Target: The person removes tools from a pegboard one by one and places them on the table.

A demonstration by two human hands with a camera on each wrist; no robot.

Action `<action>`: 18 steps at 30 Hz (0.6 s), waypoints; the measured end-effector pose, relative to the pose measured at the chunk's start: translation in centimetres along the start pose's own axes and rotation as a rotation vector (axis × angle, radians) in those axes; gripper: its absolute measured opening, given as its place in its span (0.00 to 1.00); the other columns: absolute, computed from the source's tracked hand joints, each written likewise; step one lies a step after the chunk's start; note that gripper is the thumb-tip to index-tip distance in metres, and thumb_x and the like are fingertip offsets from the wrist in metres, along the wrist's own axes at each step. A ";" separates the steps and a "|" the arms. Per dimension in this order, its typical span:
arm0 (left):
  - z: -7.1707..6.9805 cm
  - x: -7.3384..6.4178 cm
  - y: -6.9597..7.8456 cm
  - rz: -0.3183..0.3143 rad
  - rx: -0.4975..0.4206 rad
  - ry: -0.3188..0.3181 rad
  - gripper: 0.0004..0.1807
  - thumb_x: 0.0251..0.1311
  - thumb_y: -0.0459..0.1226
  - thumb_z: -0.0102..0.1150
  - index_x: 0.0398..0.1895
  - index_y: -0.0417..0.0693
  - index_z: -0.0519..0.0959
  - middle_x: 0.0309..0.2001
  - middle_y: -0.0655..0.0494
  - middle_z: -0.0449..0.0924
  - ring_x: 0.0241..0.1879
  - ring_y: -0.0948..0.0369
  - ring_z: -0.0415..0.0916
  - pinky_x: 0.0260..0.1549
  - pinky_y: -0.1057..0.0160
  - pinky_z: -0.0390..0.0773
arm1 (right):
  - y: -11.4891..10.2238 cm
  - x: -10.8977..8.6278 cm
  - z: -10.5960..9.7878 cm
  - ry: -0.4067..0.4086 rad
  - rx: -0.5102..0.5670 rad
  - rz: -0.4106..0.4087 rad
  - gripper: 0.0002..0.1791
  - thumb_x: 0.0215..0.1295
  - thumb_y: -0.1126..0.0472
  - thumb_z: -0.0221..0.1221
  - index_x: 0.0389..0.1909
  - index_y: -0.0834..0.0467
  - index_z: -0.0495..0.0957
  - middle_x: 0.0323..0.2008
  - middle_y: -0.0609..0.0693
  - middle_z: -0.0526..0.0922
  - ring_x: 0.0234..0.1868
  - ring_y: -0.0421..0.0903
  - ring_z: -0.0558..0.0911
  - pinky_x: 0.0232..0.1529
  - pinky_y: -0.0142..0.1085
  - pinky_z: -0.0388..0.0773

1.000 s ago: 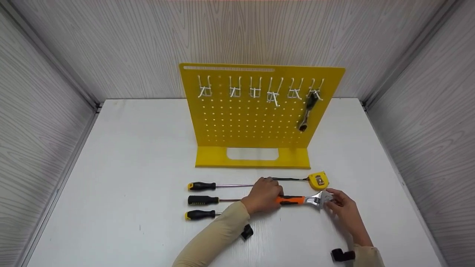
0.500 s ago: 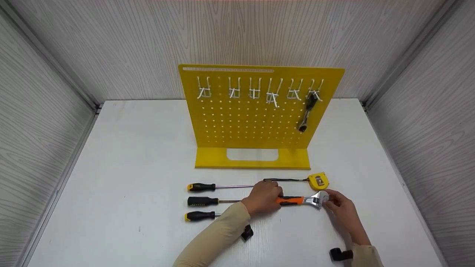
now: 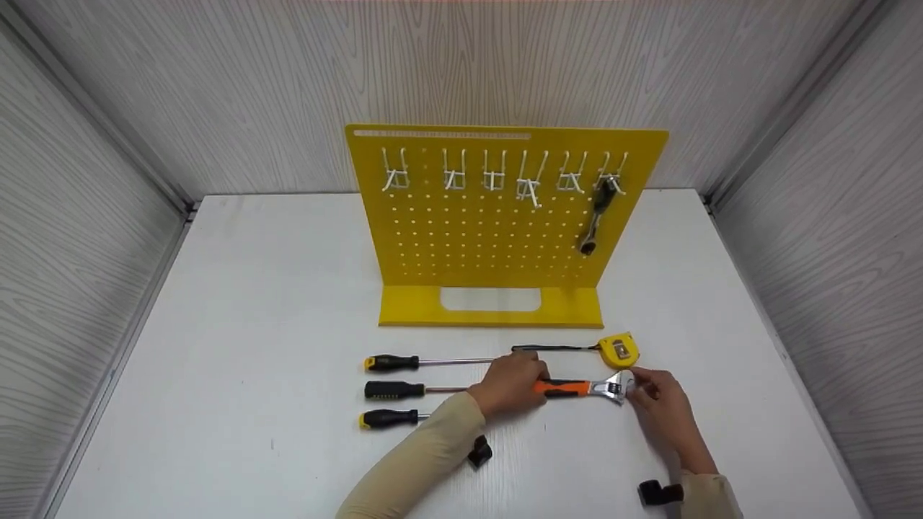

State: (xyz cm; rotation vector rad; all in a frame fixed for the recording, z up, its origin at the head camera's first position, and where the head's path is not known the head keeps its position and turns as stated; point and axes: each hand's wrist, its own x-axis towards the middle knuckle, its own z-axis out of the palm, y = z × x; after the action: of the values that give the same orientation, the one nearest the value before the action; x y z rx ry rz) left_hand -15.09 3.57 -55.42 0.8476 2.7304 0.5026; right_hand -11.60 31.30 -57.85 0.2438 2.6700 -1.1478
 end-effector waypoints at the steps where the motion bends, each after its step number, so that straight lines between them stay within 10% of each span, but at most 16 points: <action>1: 0.0 0.0 -0.1 0.001 -0.003 0.000 0.12 0.52 0.42 0.67 0.40 0.53 0.85 0.38 0.59 0.78 0.38 0.62 0.76 0.34 0.65 0.74 | 0.0 0.0 0.0 0.006 -0.016 -0.012 0.23 0.68 0.67 0.54 0.64 0.64 0.69 0.55 0.63 0.73 0.53 0.55 0.73 0.53 0.47 0.72; 18: -0.2 0.1 -0.2 -0.003 -0.043 -0.019 0.14 0.52 0.42 0.67 0.42 0.53 0.86 0.38 0.59 0.80 0.38 0.63 0.76 0.33 0.67 0.74 | 0.0 0.4 -0.4 -0.017 -0.040 -0.014 0.23 0.68 0.65 0.54 0.64 0.63 0.70 0.53 0.61 0.74 0.51 0.52 0.74 0.50 0.44 0.72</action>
State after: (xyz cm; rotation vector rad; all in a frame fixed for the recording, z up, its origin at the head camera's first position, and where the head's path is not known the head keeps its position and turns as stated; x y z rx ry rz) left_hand -15.35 3.43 -55.37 0.8334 2.6936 0.5478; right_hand -12.00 31.63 -57.64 0.2083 2.6810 -1.0949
